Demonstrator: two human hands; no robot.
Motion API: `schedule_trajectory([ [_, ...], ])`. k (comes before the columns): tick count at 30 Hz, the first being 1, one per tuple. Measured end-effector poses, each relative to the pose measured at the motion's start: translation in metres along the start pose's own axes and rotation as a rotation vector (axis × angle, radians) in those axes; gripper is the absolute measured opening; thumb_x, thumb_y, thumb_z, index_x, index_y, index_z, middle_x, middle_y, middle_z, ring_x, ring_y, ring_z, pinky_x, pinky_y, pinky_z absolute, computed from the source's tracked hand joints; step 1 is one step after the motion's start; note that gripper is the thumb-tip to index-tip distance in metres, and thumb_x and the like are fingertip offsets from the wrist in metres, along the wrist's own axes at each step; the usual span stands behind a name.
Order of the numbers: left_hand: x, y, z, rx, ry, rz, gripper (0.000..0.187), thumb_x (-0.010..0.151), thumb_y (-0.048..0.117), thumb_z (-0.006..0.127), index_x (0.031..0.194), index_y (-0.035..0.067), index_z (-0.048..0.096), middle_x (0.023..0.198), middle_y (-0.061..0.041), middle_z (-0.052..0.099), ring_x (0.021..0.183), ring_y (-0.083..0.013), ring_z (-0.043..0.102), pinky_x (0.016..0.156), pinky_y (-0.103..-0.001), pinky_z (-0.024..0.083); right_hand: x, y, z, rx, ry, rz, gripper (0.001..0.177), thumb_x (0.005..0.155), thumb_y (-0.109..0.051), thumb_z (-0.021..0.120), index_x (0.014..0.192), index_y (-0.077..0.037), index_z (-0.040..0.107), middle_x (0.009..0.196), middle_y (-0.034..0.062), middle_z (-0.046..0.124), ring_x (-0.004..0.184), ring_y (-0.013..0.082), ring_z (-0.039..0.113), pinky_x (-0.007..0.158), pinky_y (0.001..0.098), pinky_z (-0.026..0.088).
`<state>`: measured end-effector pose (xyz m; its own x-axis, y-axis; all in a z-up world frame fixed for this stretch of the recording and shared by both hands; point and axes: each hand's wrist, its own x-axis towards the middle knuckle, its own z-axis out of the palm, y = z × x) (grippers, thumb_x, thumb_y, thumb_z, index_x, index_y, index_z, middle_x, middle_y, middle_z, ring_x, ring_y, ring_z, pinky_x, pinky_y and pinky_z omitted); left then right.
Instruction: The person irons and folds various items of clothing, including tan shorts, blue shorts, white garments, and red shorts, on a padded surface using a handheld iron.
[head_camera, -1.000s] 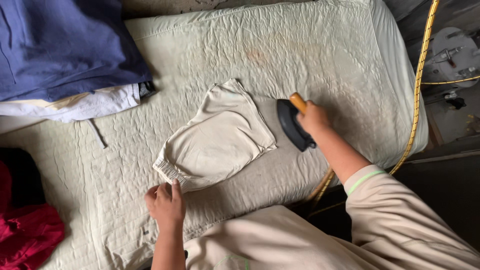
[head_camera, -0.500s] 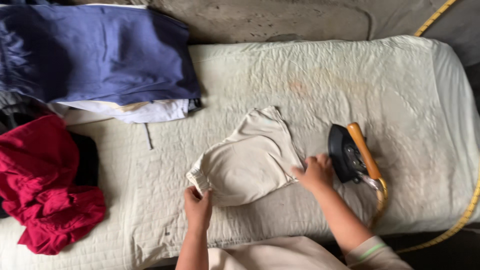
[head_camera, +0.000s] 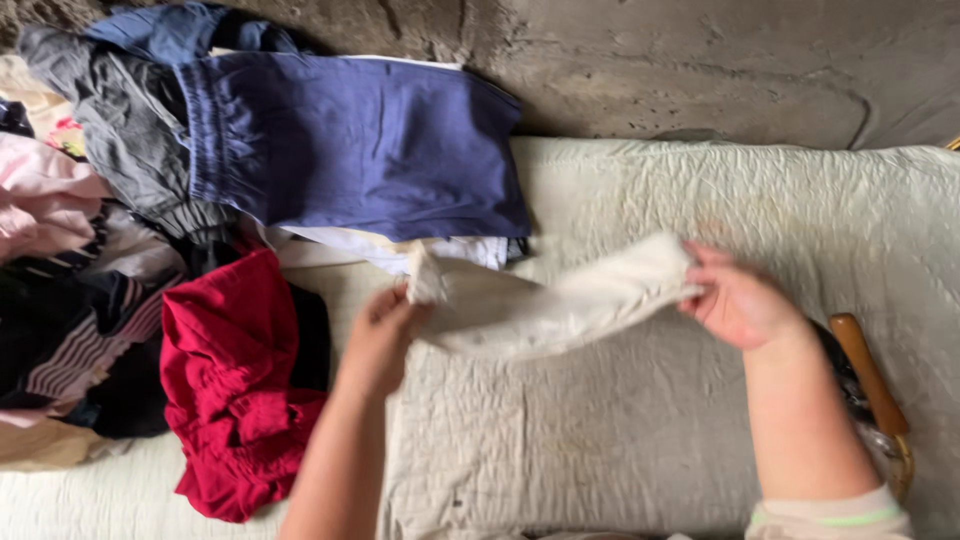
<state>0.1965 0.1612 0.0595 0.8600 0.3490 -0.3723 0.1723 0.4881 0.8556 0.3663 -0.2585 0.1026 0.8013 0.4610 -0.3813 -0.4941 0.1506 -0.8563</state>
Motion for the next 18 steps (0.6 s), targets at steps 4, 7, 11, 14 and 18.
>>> schedule_trajectory([
  [4,0.055,0.136,-0.011,0.022,-0.108,0.314,0.034,0.083,0.000,0.070,0.117,0.003,0.072,0.106,-0.008,0.077,0.093,-0.0152,0.069,0.086,-0.026,0.055,0.023,-0.065,0.120,-0.044,-0.084,-0.279,0.060,0.090,0.001,0.052,0.150,0.002,0.049,0.107,0.0114,0.069,0.081,0.0144,0.067,0.059,0.0213,0.058],
  [7,0.088,0.201,-0.020,0.165,0.071,0.326,0.033,0.078,-0.001,0.071,0.110,0.006,0.072,0.090,-0.005,0.074,0.079,-0.0144,0.069,0.072,-0.025,0.058,0.059,-0.054,0.171,-0.145,-0.004,-0.398,0.068,0.087,-0.004,0.058,0.154,-0.006,0.049,0.114,0.0058,0.069,0.091,0.0150,0.063,0.063,0.0230,0.051],
  [11,0.170,0.191,-0.086,0.625,0.312,0.682,0.040,0.077,0.006,0.074,0.116,0.005,0.076,0.083,-0.009,0.065,0.075,-0.0218,0.069,0.072,-0.033,0.059,0.142,0.034,0.194,-0.279,0.254,-0.382,0.063,0.081,0.003,0.067,0.142,-0.009,0.056,0.115,0.0130,0.069,0.086,0.0223,0.071,0.060,0.0306,0.063],
  [14,0.203,0.147,-0.122,1.360,0.508,0.924,0.053,0.076,0.011,0.075,0.128,0.009,0.071,0.107,-0.015,0.057,0.094,-0.0362,0.062,0.077,-0.044,0.052,0.190,0.120,0.189,-0.536,0.375,-0.243,0.071,0.080,-0.002,0.075,0.147,-0.005,0.049,0.112,0.0182,0.068,0.087,0.0260,0.069,0.065,0.0332,0.063],
  [18,0.220,0.105,-0.158,1.763,0.609,1.035,0.033,0.087,0.024,0.064,0.118,0.025,0.076,0.139,-0.008,0.049,0.126,-0.0319,0.046,0.095,-0.039,0.040,0.201,0.186,0.173,-0.835,0.451,-0.093,0.084,0.081,-0.015,0.080,0.156,-0.012,0.042,0.107,0.0160,0.073,0.095,0.0271,0.074,0.078,0.0334,0.063],
])
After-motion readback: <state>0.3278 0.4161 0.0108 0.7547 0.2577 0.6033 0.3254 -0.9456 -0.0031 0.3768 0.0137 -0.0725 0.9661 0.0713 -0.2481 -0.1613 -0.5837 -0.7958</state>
